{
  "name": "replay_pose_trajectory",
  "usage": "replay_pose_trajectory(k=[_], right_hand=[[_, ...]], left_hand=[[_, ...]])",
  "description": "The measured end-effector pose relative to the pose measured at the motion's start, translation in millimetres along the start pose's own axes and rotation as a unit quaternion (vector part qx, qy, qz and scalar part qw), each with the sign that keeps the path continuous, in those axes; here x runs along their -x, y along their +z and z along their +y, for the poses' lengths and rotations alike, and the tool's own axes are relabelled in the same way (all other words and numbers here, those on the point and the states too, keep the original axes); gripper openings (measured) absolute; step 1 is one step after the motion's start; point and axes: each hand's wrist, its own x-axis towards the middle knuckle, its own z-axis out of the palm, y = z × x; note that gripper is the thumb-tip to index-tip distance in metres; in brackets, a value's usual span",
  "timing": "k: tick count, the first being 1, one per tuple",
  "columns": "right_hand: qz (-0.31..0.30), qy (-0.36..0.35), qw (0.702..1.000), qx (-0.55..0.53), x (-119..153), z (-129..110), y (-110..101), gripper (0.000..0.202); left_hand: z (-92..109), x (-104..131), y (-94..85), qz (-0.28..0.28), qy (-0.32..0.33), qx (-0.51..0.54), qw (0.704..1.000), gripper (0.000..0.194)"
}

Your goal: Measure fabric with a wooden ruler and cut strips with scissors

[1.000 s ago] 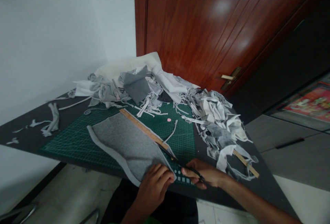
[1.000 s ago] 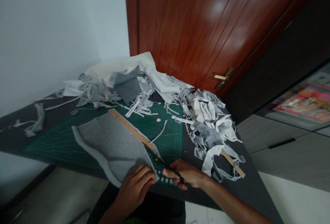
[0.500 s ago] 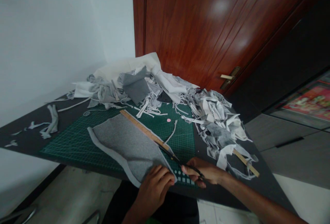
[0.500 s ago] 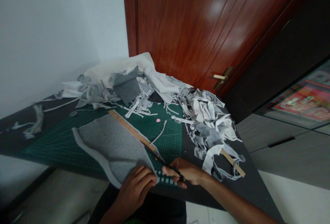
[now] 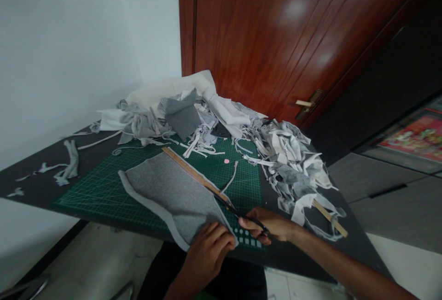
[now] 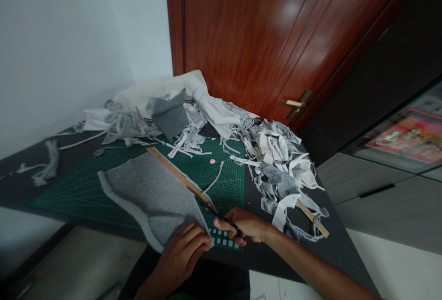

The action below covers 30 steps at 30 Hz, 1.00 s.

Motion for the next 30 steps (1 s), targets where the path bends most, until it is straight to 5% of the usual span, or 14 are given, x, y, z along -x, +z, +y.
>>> replay_pose_trajectory(k=[30], right_hand=[[0.008, 0.001, 1.0, 0.003, -1.0, -0.9, -0.7, 0.069]], left_hand=[[-2.3, 3.4, 3.3, 0.005, 0.004, 0.023, 1.0, 0.03]])
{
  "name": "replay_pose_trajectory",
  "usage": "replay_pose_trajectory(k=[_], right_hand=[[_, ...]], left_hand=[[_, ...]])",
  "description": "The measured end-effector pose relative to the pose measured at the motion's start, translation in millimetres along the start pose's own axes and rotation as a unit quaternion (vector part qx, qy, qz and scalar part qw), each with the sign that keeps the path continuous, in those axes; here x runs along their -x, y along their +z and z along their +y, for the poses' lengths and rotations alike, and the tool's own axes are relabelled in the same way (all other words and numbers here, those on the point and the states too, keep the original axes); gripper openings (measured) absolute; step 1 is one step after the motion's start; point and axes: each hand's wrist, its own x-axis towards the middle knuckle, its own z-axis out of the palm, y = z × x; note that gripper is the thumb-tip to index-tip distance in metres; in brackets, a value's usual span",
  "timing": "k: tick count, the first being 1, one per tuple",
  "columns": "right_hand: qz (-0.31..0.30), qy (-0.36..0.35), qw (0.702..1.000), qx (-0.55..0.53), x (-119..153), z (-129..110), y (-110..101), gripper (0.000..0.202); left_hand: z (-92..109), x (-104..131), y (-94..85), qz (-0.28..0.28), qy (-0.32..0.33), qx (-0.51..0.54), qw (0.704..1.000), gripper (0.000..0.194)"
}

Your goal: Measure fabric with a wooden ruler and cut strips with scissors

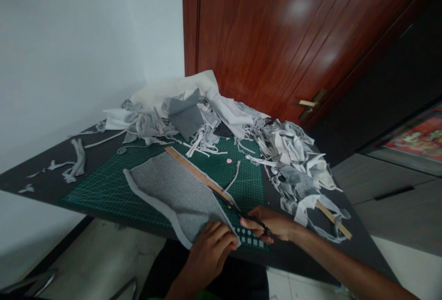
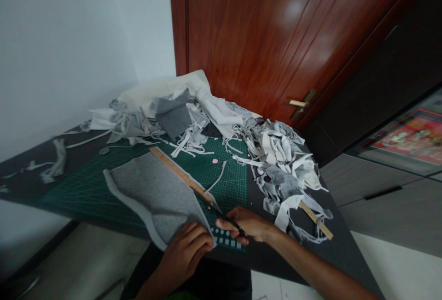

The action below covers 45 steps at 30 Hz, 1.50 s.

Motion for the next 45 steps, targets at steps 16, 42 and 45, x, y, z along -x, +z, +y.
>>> replay_pose_trajectory(k=[16, 42, 45], right_hand=[[-0.024, 0.002, 1.0, 0.01, -3.3, 0.2, -10.8, 0.072], [-0.04, 0.012, 0.999, 0.027, -21.0, -23.4, -7.9, 0.076], [-0.034, 0.011, 0.999, 0.025, -21.1, -23.3, -5.3, 0.076]], left_hand=[[0.0, 0.5, -0.6, -0.004, 0.003, -0.003, 1.0, 0.024], [-4.8, 2.2, 3.1, -0.008, 0.017, 0.002, 1.0, 0.029], [-5.0, 2.3, 2.9, -0.009, 0.017, 0.002, 1.0, 0.028]])
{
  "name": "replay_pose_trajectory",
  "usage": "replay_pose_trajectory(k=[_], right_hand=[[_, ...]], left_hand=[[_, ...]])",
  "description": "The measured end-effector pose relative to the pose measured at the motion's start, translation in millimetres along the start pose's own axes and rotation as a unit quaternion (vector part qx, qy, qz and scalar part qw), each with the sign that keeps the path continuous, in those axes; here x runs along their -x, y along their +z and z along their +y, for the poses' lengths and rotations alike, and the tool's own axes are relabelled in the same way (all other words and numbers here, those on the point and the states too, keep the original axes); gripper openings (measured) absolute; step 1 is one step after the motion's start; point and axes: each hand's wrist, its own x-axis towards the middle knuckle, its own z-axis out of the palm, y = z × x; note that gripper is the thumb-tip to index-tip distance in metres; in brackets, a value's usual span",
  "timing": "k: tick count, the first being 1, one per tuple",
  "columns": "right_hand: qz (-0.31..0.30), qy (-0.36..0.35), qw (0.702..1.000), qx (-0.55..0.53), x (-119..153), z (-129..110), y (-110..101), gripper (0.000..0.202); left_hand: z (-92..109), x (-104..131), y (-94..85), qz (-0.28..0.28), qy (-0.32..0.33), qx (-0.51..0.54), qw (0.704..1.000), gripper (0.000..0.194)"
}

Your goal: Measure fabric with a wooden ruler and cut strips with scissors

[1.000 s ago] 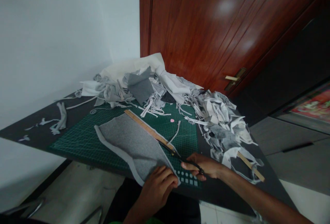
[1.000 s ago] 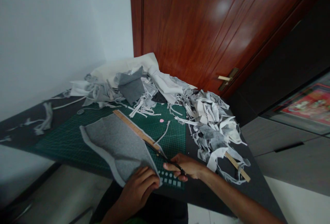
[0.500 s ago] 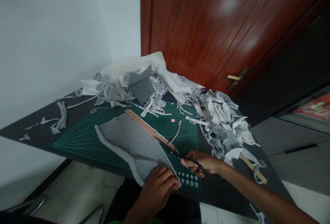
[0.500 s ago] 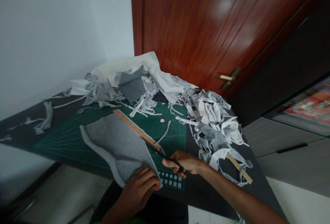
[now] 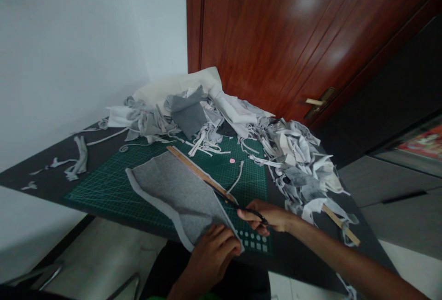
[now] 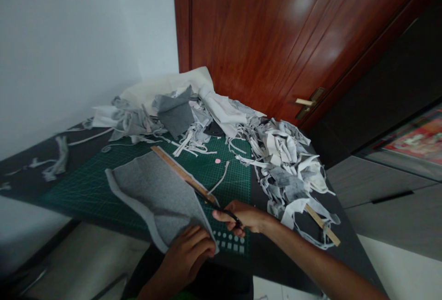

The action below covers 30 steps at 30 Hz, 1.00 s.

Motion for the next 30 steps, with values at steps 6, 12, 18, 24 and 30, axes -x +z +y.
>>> replay_pose_trajectory(k=[6, 12, 18, 24, 30], right_hand=[[0.008, -0.003, 1.0, -0.003, -0.1, -0.9, 3.2, 0.075], [0.013, 0.0, 1.0, -0.003, -0.4, -1.5, 2.9, 0.076], [0.002, -0.007, 1.0, -0.009, -1.6, -1.4, 3.3, 0.073], [-0.002, -0.005, 1.0, -0.011, -2.7, -0.8, 2.1, 0.073], [0.001, -0.005, 1.0, -0.005, -4.3, 2.2, 0.4, 0.073]], left_hand=[[0.0, 0.0, -0.9, -0.006, -0.005, -0.006, 1.0, 0.027], [1.9, -0.5, -3.0, -0.012, -0.005, -0.004, 1.0, 0.027], [2.6, -0.3, -3.2, -0.015, -0.007, -0.008, 1.0, 0.022], [0.9, 0.5, -1.1, -0.009, -0.005, -0.005, 1.0, 0.022], [2.5, -0.7, -2.8, -0.02, -0.007, -0.019, 1.0, 0.017]])
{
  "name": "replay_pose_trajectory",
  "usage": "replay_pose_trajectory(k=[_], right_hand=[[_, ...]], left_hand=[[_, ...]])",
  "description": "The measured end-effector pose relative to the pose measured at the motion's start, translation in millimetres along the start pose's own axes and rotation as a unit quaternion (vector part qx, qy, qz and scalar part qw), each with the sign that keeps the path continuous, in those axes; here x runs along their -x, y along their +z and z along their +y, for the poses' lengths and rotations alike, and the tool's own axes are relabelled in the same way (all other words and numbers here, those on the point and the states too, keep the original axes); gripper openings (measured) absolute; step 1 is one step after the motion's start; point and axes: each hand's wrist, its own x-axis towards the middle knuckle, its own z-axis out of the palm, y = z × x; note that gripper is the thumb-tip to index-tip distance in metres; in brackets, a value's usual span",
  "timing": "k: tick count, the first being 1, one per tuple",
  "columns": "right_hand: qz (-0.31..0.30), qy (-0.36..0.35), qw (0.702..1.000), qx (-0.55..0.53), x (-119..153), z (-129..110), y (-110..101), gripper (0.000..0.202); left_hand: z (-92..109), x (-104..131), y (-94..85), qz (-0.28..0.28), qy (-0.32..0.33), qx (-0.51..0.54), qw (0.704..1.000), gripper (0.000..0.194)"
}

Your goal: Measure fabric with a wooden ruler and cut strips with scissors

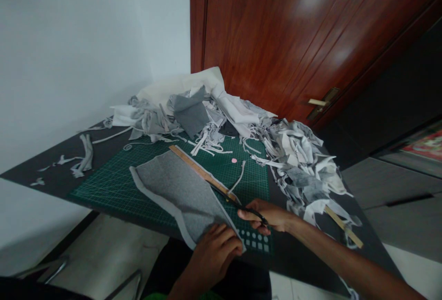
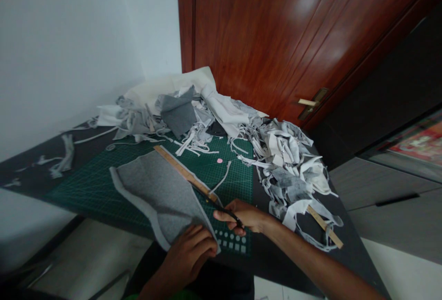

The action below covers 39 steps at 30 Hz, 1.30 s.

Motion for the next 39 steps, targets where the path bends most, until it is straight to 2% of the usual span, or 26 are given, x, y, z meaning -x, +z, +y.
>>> replay_pose_trajectory(k=[12, 23, 39], right_hand=[[0.009, -0.001, 1.0, -0.002, -1.0, -1.0, 5.5, 0.069], [0.028, 0.008, 0.999, 0.029, -4.0, -6.4, 3.5, 0.075], [-0.009, 0.005, 1.0, 0.028, -19.1, -13.7, 0.2, 0.072]], left_hand=[[-1.5, 1.0, 0.9, 0.0, 0.003, 0.014, 1.0, 0.018], [0.4, -1.0, -2.0, 0.0, 0.009, 0.021, 1.0, 0.023], [-1.0, 0.3, -2.1, -0.018, 0.007, 0.043, 0.999, 0.016]])
